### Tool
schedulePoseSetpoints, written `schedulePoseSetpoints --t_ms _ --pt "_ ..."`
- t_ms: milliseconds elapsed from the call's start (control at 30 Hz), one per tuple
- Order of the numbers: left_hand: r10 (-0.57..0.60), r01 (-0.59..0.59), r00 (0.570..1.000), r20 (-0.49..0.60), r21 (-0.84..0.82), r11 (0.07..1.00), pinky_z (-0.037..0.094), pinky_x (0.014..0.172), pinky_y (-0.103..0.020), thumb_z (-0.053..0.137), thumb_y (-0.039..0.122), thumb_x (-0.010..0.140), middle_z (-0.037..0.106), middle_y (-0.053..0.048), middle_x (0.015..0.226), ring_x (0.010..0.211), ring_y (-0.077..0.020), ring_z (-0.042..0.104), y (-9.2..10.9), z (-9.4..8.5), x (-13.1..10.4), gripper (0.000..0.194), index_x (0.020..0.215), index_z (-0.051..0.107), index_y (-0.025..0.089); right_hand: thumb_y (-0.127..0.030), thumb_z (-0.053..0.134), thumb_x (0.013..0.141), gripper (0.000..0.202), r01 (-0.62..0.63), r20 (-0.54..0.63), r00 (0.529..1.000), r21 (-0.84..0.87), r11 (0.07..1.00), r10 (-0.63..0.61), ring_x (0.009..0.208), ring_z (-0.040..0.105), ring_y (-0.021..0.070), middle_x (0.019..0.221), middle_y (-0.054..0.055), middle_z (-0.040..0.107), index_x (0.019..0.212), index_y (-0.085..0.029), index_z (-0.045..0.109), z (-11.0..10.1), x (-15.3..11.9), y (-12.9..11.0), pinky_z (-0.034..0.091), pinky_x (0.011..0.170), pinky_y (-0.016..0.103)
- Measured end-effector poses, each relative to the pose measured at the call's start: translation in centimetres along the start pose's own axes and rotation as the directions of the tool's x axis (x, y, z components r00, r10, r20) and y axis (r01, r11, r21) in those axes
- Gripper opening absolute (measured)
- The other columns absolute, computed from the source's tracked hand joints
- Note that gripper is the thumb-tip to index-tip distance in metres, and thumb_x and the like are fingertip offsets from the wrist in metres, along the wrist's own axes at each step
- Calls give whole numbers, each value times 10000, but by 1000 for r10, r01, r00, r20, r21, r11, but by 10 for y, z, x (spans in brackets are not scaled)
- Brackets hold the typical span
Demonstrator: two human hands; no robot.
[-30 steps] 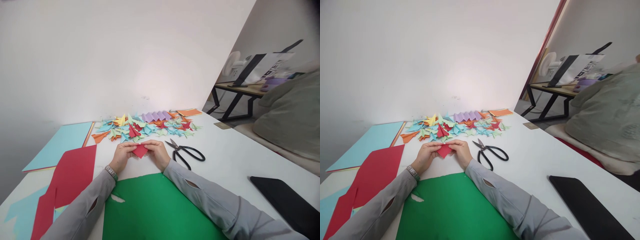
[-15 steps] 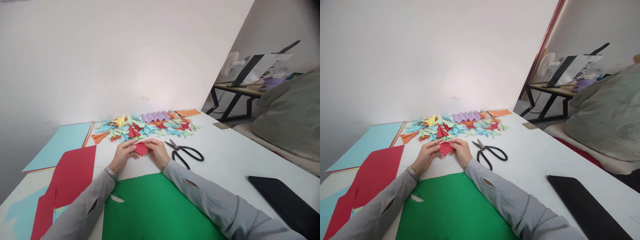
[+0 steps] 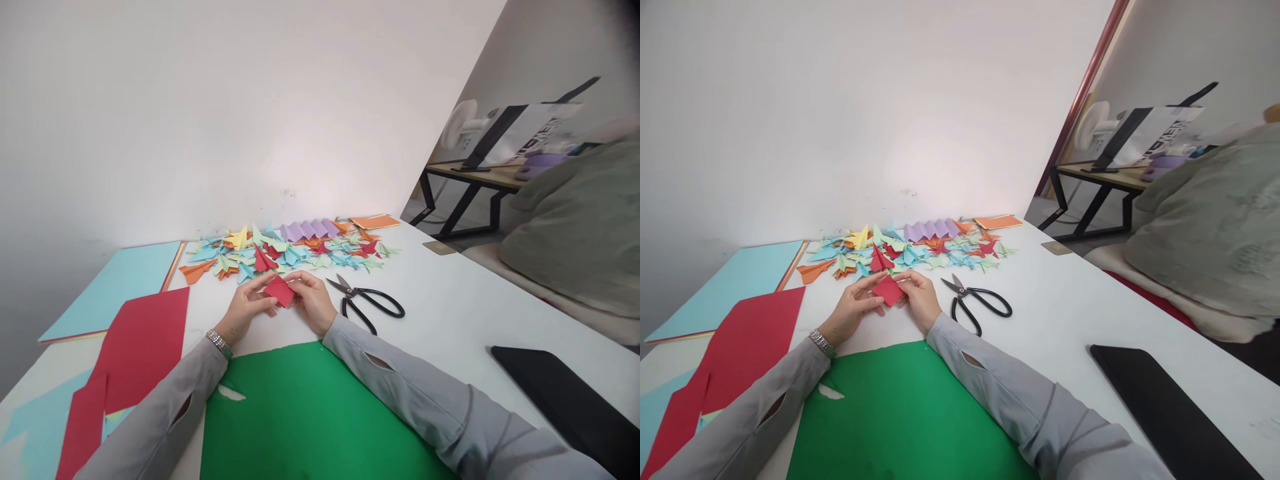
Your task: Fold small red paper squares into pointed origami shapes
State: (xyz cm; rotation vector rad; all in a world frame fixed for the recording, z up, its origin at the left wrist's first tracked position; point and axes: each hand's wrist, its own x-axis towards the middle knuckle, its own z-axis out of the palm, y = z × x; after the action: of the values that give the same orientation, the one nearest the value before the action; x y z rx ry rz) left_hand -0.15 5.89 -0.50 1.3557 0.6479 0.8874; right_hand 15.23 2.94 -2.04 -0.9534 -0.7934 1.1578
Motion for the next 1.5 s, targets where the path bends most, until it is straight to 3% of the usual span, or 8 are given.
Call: schedulePoseSetpoints --t_ms 100,267,467,733,967,1133,1267,1500 --pt "-13 13 1000 -8 6 1000 529 560 -280 754 226 634 625 -113 1141 634 -124 616 0 0 0 571 1189 623 187 -242 636 617 119 2 4 1000 11 1000 -2 405 526 102 510 -23 616 712 -173 656 0 0 0 405 419 219" --pt "-64 61 996 -63 -48 997 532 535 -281 751 259 649 662 -61 840 607 -141 619 4 3 0 530 1150 626 138 -231 646 610 123 -14 52 999 3 1000 13 405 524 96 520 -22 626 716 -176 674 0 -1 -1 420 442 230" --pt "-86 76 992 -90 -113 991 535 529 -280 743 239 654 643 -27 727 576 -132 608 5 4 1 436 1066 655 124 -324 698 651 178 12 175 985 -49 999 -3 425 530 108 510 -21 614 753 -181 672 -1 -1 0 409 468 250" --pt "-83 59 989 -123 -187 981 524 525 -252 747 218 651 610 10 663 549 -108 595 2 0 4 397 1033 677 137 -299 819 562 358 90 266 962 -109 990 -58 620 578 118 775 4 676 866 -196 660 0 -6 -1 431 570 259" --pt "-87 65 987 -133 -162 985 528 529 -271 760 240 656 634 -6 702 536 -110 598 2 2 2 425 1054 657 134 -433 726 664 265 73 187 981 -137 988 -46 459 501 98 531 -28 600 725 -184 660 1 -5 -2 389 478 245" --pt "-91 58 980 -177 -182 982 528 518 -263 773 234 644 656 -32 779 560 -112 606 4 3 3 431 1043 651 124 -348 780 599 274 91 232 971 -144 985 -55 521 524 106 611 -29 620 799 -199 666 0 -6 -3 391 495 239" --pt "-107 61 976 -187 -237 970 530 524 -253 768 208 645 635 -8 720 562 -109 608 5 4 4 403 1023 656 124 -297 779 591 260 142 254 962 -164 976 -97 541 511 96 691 -19 636 799 -198 657 0 -7 -3 392 518 238" --pt "-109 66 978 -176 -235 970 540 559 -269 751 179 654 634 -7 740 571 -110 618 4 1 4 407 1046 651 133 -400 714 665 233 103 195 979 -194 976 -65 462 481 100 539 -25 591 727 -186 651 2 -6 -1 376 476 243"
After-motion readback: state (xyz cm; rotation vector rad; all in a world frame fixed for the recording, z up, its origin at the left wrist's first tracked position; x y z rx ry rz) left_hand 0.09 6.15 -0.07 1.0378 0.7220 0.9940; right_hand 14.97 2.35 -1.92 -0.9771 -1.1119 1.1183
